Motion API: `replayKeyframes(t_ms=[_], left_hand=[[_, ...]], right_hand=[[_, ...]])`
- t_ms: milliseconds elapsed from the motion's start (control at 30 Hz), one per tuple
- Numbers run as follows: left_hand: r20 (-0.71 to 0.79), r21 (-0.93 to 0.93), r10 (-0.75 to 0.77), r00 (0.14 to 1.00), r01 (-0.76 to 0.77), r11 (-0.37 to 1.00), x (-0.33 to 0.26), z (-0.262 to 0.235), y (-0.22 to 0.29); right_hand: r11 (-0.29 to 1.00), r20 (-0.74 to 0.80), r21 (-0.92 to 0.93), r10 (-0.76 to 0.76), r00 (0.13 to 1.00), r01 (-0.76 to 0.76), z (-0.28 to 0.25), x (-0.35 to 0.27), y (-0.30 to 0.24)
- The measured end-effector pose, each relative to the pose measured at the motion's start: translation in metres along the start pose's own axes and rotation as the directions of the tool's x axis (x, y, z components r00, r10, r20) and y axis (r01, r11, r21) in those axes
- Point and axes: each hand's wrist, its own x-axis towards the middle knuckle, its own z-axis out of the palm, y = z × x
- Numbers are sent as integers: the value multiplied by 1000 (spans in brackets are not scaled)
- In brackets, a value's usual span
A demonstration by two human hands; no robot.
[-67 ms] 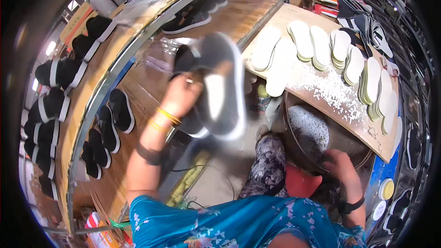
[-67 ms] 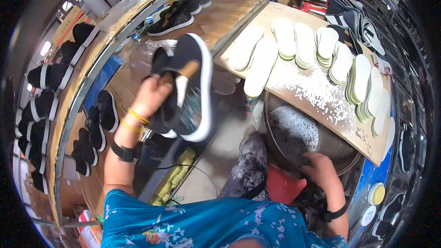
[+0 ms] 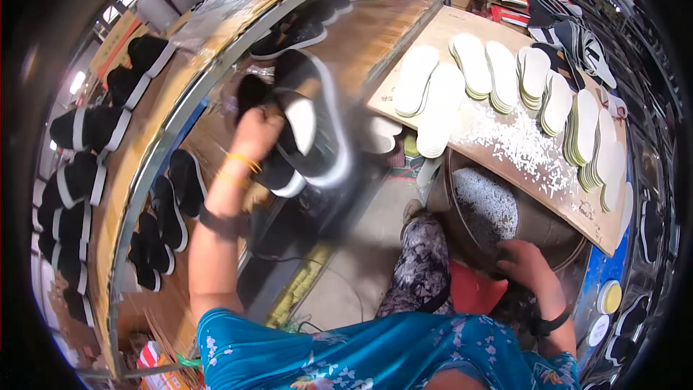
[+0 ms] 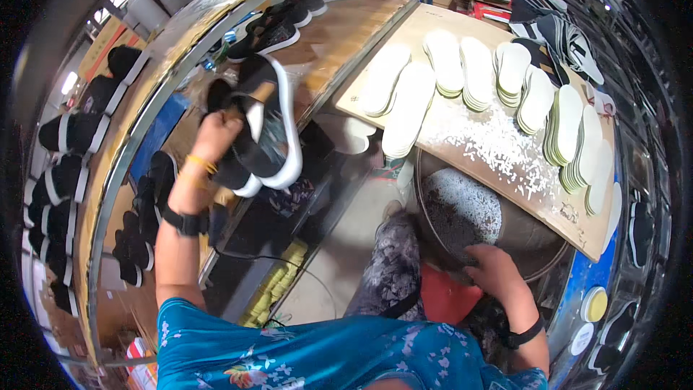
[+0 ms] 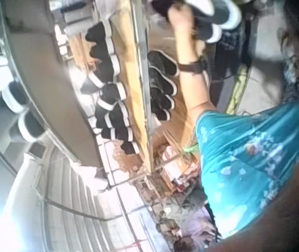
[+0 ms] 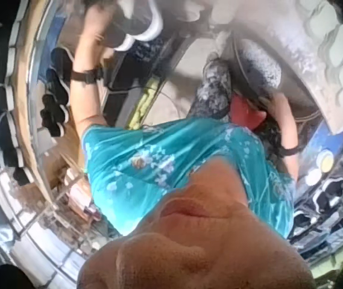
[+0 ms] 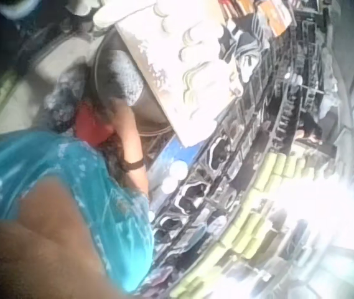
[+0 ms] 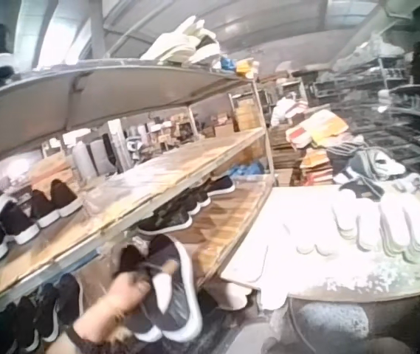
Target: Trimming excess material from shoes and inserting insoles at a manufacturing station.
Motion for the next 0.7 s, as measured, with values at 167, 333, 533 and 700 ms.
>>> replayKeyframes(t_ms=[167, 333, 533, 700], left_hand=[[-130, -13, -332, 934, 333, 943, 145, 5, -105], [-154, 211, -167, 974, 198, 957, 218, 24, -168], [20, 389, 195, 981, -187, 902, 233, 31, -129], [-44, -152, -277, 960, 268, 951, 306, 61, -95]], right_hand=[[993, 43, -46, 109, 993, -107, 19, 12, 13], [972, 71, 25, 230, 971, -232, 54, 13, 32], [905, 171, -251, 391, 904, -344, 74, 10, 48], [923, 226, -250, 350, 909, -293, 78, 12, 65]])
